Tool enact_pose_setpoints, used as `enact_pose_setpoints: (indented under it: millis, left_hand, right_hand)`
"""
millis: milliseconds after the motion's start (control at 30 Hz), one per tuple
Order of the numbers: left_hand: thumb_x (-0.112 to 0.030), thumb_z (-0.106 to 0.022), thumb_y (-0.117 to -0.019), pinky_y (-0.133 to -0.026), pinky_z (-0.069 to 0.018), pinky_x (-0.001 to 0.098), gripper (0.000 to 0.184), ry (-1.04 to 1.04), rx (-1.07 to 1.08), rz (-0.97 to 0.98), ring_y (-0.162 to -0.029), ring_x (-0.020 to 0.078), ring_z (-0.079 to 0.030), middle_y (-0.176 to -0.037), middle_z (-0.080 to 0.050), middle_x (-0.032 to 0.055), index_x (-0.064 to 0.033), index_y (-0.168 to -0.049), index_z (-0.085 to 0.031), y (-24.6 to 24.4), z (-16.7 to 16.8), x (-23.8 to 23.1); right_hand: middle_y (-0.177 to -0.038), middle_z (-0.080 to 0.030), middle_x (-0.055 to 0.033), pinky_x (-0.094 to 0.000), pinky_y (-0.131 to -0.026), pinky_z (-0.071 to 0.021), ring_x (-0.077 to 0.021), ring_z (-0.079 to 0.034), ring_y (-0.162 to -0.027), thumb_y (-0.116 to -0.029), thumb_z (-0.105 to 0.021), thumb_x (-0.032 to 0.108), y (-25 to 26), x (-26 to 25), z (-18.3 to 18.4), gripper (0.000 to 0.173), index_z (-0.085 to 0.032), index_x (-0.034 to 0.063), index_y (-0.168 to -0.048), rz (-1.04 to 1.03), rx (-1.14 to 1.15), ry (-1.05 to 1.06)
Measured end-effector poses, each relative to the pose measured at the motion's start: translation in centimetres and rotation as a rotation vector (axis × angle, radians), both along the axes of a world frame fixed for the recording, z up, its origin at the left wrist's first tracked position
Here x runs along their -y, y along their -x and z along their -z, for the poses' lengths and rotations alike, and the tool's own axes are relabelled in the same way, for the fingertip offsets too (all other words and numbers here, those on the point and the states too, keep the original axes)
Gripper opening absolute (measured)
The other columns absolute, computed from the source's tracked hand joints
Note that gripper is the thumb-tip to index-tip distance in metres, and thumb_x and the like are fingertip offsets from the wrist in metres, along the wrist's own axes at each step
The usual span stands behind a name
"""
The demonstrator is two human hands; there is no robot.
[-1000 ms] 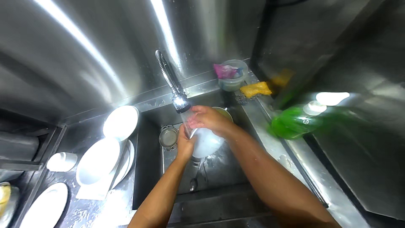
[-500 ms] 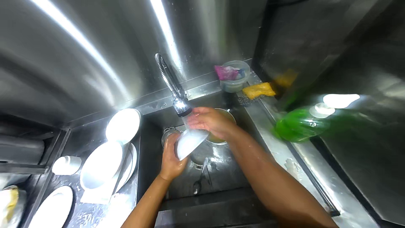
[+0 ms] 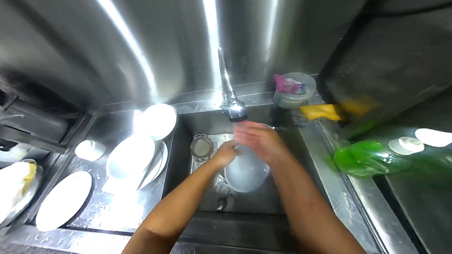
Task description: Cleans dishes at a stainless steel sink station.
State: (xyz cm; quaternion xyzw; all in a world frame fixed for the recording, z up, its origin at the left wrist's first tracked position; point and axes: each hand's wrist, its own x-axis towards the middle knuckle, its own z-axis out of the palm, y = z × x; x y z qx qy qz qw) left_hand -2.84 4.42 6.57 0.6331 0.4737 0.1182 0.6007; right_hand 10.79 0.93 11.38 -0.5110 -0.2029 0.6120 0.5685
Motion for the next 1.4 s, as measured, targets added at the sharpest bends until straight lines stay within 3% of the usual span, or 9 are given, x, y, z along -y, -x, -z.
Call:
enact_pose_setpoints:
  millis: [100,300,500,600,800,900,1133,1233,1400]
  left_hand:
    - [-0.001,-0.054,-0.1016,-0.097,-0.0504,0.0359,0.027,0.065,0.29,-0.075,-0.106,0.0148,-0.062,-0.117,-0.065,0.0148,0.0062,-0.127,-0.058,-1.7,0.7,-0.2]
    - [-0.009,-0.067,-0.0975,-0.106,-0.0489,0.0457,0.026,-0.429,0.273,0.002,-0.117,0.0275,-0.065,-0.123,-0.069,0.0199,0.003,-0.121,-0.07,-1.9,0.0,0.1]
    - [0.0,-0.073,-0.0838,-0.104,-0.0438,0.0596,0.033,-1.065,0.185,0.227,-0.128,0.033,-0.061,-0.13,-0.069,0.0133,-0.0067,-0.116,-0.077,8.2,-4.7,0.9]
    - [-0.002,-0.077,-0.0813,-0.105,-0.0446,0.058,0.038,-1.305,0.139,0.224,-0.129,0.0299,-0.06,-0.132,-0.069,0.0105,-0.0088,-0.118,-0.076,15.9,-8.8,0.4]
    - [-0.012,-0.076,-0.0811,-0.104,-0.0439,0.0581,0.034,-1.57,-0.214,0.016,-0.125,0.0301,-0.062,-0.127,-0.07,0.0119,-0.0104,-0.115,-0.077,32.5,-12.3,-1.0]
    - [-0.017,-0.073,-0.086,-0.107,-0.0407,0.059,0.031,-1.576,-0.441,-0.099,-0.127,0.0309,-0.06,-0.129,-0.069,0.0124,-0.0109,-0.116,-0.076,40.4,-11.2,-0.3]
    - [-0.017,-0.069,-0.0897,-0.097,-0.0462,0.0642,0.03,-1.505,-0.867,-0.206,-0.124,0.0352,-0.062,-0.13,-0.069,0.0119,-0.0132,-0.119,-0.074,54.1,-1.9,0.5]
    - [-0.019,-0.071,-0.0891,-0.095,-0.046,0.0685,0.031,-1.423,-0.933,-0.192,-0.125,0.0392,-0.062,-0.131,-0.068,0.013,-0.0109,-0.119,-0.075,56.7,1.9,0.4]
    - [-0.055,-0.05,-0.0983,-0.104,-0.0313,0.0784,0.062,-1.295,-0.837,-0.213,-0.125,0.0514,-0.058,-0.129,-0.066,0.0251,-0.0003,-0.117,-0.074,55.5,2.7,1.7]
  right_hand:
    - [-0.113,-0.068,-0.0136,-0.0327,-0.086,-0.0583,-0.0177,-0.071,-0.095,-0.1073,-0.042,0.006,-0.5,0.9,-0.4,0.033,-0.051,-0.0028,-0.137,0.026,0.06,0.012]
    - [-0.111,-0.072,-0.0089,-0.0299,-0.08,-0.0605,-0.0137,-0.072,-0.09,-0.1072,-0.045,0.007,-0.7,3.0,0.1,0.03,-0.055,0.0,-0.135,0.275,0.205,-0.028]
    - [-0.068,-0.059,0.0115,-0.0188,-0.053,-0.0522,-0.0002,-0.057,-0.055,-0.1092,-0.037,0.015,4.0,4.6,6.9,0.016,-0.052,0.0141,-0.102,0.507,0.125,0.056]
    - [-0.068,-0.059,0.0101,-0.0196,-0.055,-0.0524,-0.0012,-0.057,-0.056,-0.1082,-0.038,0.017,12.0,3.4,7.4,0.019,-0.054,0.0112,-0.1,0.332,0.138,0.097]
    - [-0.103,-0.063,-0.0162,-0.0335,-0.06,-0.0513,-0.0172,-0.061,-0.069,-0.109,-0.05,0.027,27.6,-5.1,3.1,0.039,-0.054,-0.0029,-0.133,-0.358,0.621,0.052]
    - [-0.099,-0.065,-0.0204,-0.0396,-0.06,-0.0535,-0.0221,-0.062,-0.066,-0.1038,-0.06,0.018,30.5,-7.6,3.9,0.043,-0.049,-0.0007,-0.141,-0.466,0.721,0.123]
    - [-0.087,-0.06,-0.0187,-0.0376,-0.052,-0.0494,-0.0219,-0.057,-0.058,-0.1022,-0.051,0.005,31.9,-8.6,4.2,0.025,-0.054,-0.0043,-0.125,-0.325,0.708,0.153]
    - [-0.091,-0.059,-0.0171,-0.0341,-0.048,-0.0461,-0.0196,-0.055,-0.058,-0.0995,-0.049,0.002,28.6,-7.2,3.5,0.037,-0.045,0.0013,-0.136,-0.187,0.643,0.161]
    - [-0.092,-0.061,-0.0137,-0.0285,-0.047,-0.0415,-0.0147,-0.053,-0.058,-0.1043,-0.048,0.004,16.8,-1.5,4.2,0.045,-0.042,0.0123,-0.148,0.001,0.583,0.387]
